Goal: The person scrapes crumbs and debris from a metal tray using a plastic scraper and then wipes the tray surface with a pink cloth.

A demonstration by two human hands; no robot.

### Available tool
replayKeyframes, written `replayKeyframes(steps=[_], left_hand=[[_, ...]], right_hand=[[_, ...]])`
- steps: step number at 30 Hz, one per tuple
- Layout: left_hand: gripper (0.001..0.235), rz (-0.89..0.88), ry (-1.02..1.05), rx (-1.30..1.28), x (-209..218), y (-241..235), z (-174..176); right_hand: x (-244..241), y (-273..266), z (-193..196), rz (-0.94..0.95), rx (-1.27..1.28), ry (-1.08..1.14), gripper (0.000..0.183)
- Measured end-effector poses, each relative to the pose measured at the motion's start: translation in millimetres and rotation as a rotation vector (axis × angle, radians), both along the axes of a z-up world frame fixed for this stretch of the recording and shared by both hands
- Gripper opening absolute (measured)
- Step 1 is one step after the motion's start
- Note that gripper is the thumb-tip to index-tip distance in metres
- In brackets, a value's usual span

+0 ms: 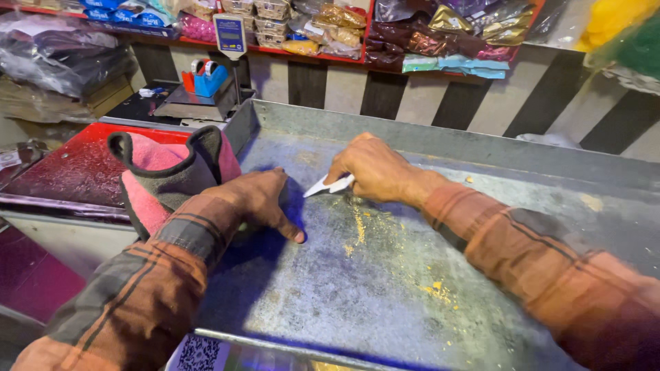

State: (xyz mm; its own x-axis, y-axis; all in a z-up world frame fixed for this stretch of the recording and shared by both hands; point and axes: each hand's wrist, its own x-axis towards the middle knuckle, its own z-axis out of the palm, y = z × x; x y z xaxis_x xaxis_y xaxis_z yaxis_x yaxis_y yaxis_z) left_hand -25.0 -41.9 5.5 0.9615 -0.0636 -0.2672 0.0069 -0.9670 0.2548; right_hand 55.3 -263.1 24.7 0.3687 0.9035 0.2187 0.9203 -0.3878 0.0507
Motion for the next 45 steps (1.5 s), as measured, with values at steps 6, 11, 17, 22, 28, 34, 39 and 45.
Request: replayKeyframes(steps=[6, 11, 17, 22, 28, 34, 39, 45], left_hand=[[0.121, -0.037, 0.030, 0.070, 5.7, 0.3, -2.4], [0.126, -0.041, 0.036, 0.082, 12.8, -0.7, -9.8], [0.095, 0.007, 0.017, 0.055, 45.3, 14.2, -43.3], [0.086, -0.028, 0.008, 0.108, 60.3, 23.6, -57.9], [0.084, -0.063, -0.020, 0.150, 64.2, 28.4, -67.6], [0.081, -0.136, -0.017, 0.180, 62.4, 25.9, -69.2], [0.096, -0.148, -0.010, 0.197, 43.5, 12.7, -54.7], [0.099, -0.161, -0.023, 0.208, 52.9, 13.5, -64.0]], right_hand=[[-26.6, -72.5, 2.2, -0.098, -0.048, 0.064, 0.028], [-64.4, -61.5, 33.6, -0.312, 0.073, 0.215, 0.018], [-89.6, -28.5, 23.6, -0.410, 0.196, 0.830, 0.047], [-87.6, -19.4, -15.6, -0.472, 0.201, 1.038, 0.038], [-54.6, -47.8, -7.4, -0.798, 0.236, 0.771, 0.018], [-61.9, -62.6, 16.4, -0.870, 0.297, 0.663, 0.015], [-150.4, -57.8, 43.3, -0.491, 0.006, 1.060, 0.033], [-135.4, -94.4, 16.6, -0.567, 0.002, 1.038, 0.029]])
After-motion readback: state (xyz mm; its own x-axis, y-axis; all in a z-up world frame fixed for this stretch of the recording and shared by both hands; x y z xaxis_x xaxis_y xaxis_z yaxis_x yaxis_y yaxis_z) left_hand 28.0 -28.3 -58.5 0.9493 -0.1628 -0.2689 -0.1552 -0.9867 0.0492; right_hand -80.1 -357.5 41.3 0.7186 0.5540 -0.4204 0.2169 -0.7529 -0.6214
